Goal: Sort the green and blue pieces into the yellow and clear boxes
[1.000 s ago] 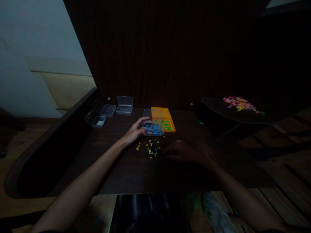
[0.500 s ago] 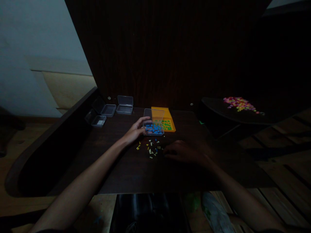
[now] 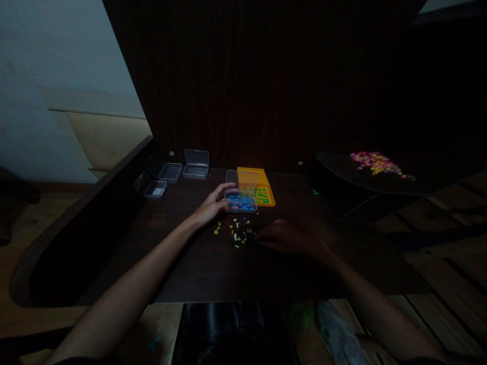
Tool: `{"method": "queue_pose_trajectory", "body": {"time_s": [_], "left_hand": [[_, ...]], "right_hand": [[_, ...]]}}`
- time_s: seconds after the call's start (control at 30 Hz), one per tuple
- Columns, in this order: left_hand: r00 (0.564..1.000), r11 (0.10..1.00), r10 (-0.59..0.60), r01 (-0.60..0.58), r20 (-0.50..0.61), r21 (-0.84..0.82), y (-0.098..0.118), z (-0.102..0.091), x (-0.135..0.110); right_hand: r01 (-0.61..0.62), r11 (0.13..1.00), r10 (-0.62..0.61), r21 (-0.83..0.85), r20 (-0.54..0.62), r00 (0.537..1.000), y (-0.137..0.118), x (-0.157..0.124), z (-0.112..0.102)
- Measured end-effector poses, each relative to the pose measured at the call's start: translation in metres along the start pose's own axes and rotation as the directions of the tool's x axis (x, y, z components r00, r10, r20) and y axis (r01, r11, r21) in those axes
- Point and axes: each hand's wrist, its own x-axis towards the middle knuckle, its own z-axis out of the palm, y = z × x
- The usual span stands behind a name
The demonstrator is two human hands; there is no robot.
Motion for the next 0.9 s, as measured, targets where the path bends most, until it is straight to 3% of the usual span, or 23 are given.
{"method": "queue_pose_trajectory", "body": {"time_s": [0.23, 0.47, 0.63, 0.73, 0.9], "left_hand": [[1.000, 1.000, -0.002, 0.002, 0.000, -0.001, -0.001, 0.000, 0.001], [1.000, 1.000, 0.000, 0.000, 0.009, -0.010, -0.001, 0.001, 0.001], [1.000, 1.000, 0.002, -0.001, 0.018, -0.020, 0.000, 0.001, 0.000], [1.000, 1.000, 0.007, -0.006, 0.019, -0.023, -0.001, 0.001, 0.000], [1.000, 0.999, 0.015, -0.016, 0.027, 0.030, -0.002, 0.001, 0.000]], "right_hand": [[-0.020, 0.993, 0.022, -0.117, 0.008, 1.000, -0.007, -0.002, 0.001], [-0.152, 0.917, 0.189, -0.369, 0.064, 0.980, -0.033, -0.001, 0.006], [-0.166, 0.912, 0.203, -0.376, 0.062, 0.977, -0.031, 0.003, 0.005], [-0.178, 0.919, 0.188, -0.352, -0.006, 0.982, -0.021, 0.007, -0.007], [-0.170, 0.946, 0.140, -0.274, -0.128, 0.982, -0.015, 0.027, -0.044]]}}
